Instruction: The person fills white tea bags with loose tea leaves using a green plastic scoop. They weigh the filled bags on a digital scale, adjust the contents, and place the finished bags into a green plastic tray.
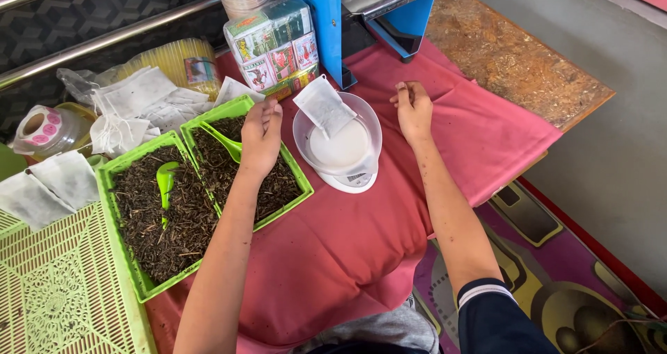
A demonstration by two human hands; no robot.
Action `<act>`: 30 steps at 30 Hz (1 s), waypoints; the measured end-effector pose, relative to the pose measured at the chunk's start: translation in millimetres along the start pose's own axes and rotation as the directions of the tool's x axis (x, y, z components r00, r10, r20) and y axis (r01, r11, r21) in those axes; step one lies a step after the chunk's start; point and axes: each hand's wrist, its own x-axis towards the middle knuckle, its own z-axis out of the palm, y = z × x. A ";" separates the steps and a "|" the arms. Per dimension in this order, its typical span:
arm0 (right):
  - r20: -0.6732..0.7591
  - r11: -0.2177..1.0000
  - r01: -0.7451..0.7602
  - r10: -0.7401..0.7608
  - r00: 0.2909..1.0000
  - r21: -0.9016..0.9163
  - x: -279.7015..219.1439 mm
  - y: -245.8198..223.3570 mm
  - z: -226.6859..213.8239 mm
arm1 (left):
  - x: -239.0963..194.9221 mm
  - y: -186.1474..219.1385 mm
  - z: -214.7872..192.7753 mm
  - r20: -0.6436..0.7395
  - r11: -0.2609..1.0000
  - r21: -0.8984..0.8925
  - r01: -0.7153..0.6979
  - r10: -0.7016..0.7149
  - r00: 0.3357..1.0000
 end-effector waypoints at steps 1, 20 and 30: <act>0.000 1.000 0.003 -0.003 1.000 0.002 -0.1 -0.9 0.3 | 1.2 -1.0 -0.5 -0.002 1.000 0.001 -0.003 0.003 1.000; 0.011 1.000 0.011 -0.011 1.000 -0.008 -1.9 1.7 0.6 | -4.4 3.0 2.9 -0.022 1.000 0.005 -0.018 0.018 1.000; 0.022 0.999 0.011 -0.010 1.000 -0.031 -2.6 -3.4 0.2 | 50.9 -56.6 38.0 0.030 0.939 0.330 0.096 -0.112 0.993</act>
